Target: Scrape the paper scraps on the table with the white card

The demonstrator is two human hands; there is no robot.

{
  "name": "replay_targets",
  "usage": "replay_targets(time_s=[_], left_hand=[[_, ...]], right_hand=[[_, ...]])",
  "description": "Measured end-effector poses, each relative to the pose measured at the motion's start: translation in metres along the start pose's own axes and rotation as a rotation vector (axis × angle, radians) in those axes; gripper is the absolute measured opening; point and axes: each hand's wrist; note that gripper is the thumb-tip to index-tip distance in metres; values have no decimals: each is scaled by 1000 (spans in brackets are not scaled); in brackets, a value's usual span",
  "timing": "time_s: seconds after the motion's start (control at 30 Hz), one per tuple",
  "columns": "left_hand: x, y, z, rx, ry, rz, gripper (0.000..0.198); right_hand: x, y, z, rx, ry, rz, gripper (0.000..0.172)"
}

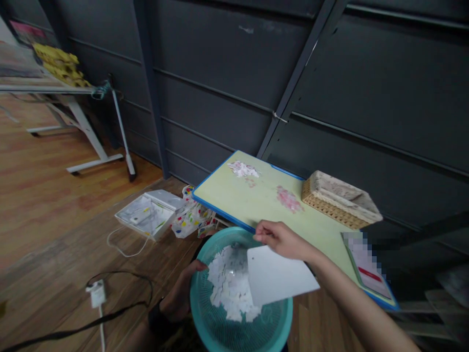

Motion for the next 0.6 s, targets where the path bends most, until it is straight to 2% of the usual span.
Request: replay_targets(time_s=[0.1,0.2,0.23,0.3,0.4,0.53,0.6], left_hand=[[5,-3,-1,9,27,2,20],[8,-6,-3,45,53,34,23],[9,-7,-3,53,57,41,27],[10,-10,-3,61,59,55,37],[13,-16,-5,76,55,70,47],[19,-22,-9,110,80,100,52],[24,-25,-11,123,119,89,53]], right_hand=[[20,-12,29,-158,-77,134,29],[43,-26,67,-278,6,342,31],[51,-28,79,-319,68,359,31],[63,-32,98,-411,188,332,32],[76,-32,115,-452,293,266,36],[86,-30,117,-543,398,279,41],[92,-28,114,-588,401,248,49]])
Point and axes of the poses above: each hand's wrist, its own y-axis away from the middle knuckle, its own x-axis out of the back of the hand, z = x × y, and after that the axes turned 14 degrees about y, right-handed
